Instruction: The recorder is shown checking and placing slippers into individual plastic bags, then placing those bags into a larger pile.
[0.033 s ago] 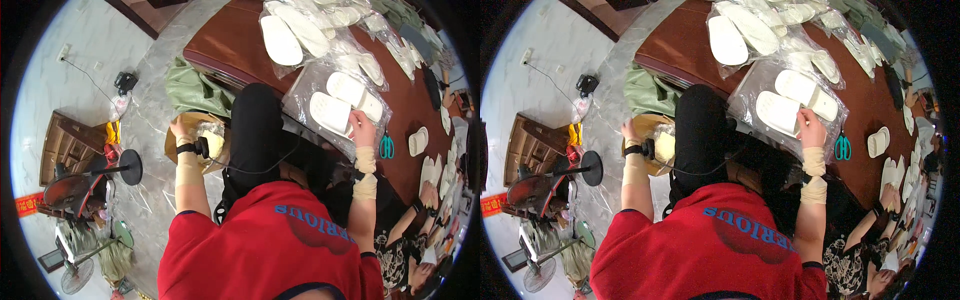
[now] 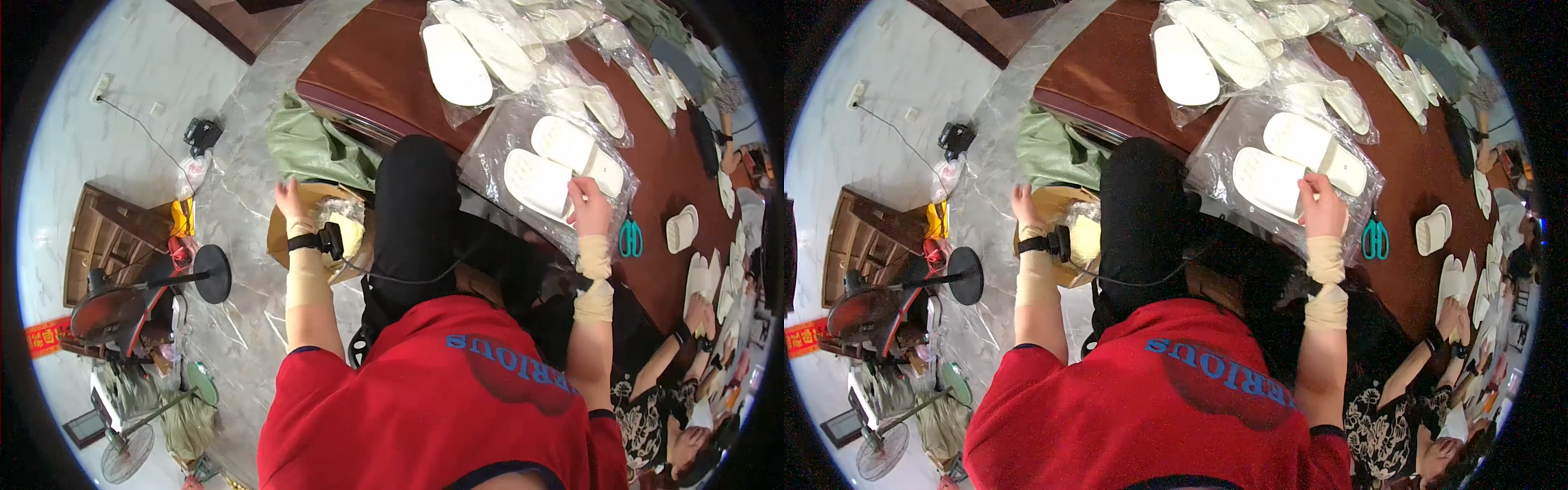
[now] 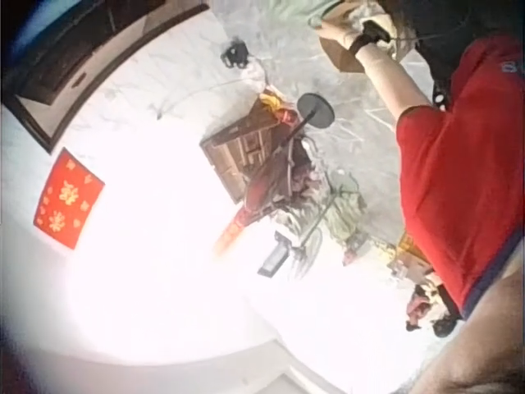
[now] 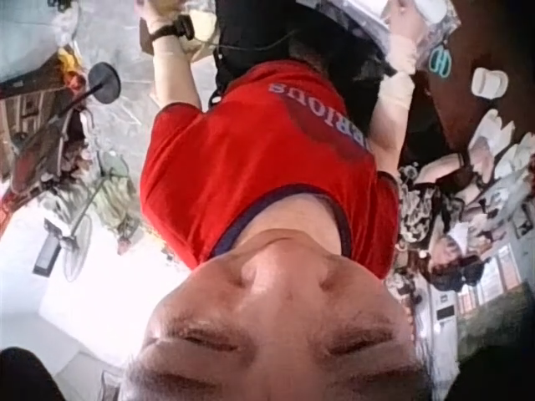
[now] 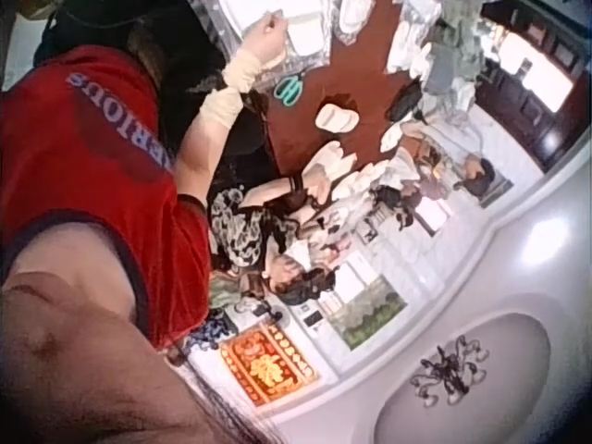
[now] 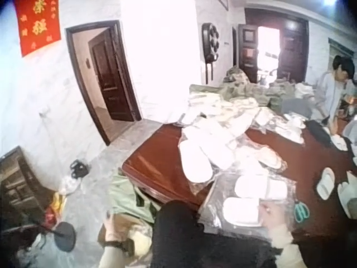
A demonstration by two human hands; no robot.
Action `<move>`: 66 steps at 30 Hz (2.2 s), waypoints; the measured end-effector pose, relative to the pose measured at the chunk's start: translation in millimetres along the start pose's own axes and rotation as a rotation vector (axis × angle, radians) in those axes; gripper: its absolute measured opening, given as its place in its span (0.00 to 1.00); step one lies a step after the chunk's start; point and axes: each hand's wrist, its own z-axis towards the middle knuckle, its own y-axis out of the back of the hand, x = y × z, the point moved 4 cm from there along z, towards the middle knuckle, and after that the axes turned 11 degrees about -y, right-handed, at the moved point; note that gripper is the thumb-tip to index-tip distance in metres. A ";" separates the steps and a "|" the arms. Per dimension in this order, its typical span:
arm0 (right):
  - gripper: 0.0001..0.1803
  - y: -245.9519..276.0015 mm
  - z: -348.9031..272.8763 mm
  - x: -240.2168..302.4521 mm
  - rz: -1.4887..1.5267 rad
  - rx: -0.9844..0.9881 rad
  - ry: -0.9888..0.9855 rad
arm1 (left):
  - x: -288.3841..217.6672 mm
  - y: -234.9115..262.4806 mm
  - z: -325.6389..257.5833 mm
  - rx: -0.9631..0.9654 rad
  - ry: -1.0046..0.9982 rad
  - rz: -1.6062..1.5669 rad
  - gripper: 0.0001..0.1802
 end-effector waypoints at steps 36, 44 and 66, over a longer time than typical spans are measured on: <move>0.08 57.0 85.8 4.3 -0.721 0.369 0.830 | -217.7 -334.6 -322.1 1.163 -1.071 0.151 0.32; 0.14 161.3 98.7 -25.4 -0.393 0.030 0.621 | -233.1 -328.6 -320.9 1.110 -1.180 0.110 0.31; 0.42 44.7 316.9 -70.7 -0.103 -0.073 -0.130 | -223.6 -326.3 -326.6 1.100 -1.254 0.208 0.25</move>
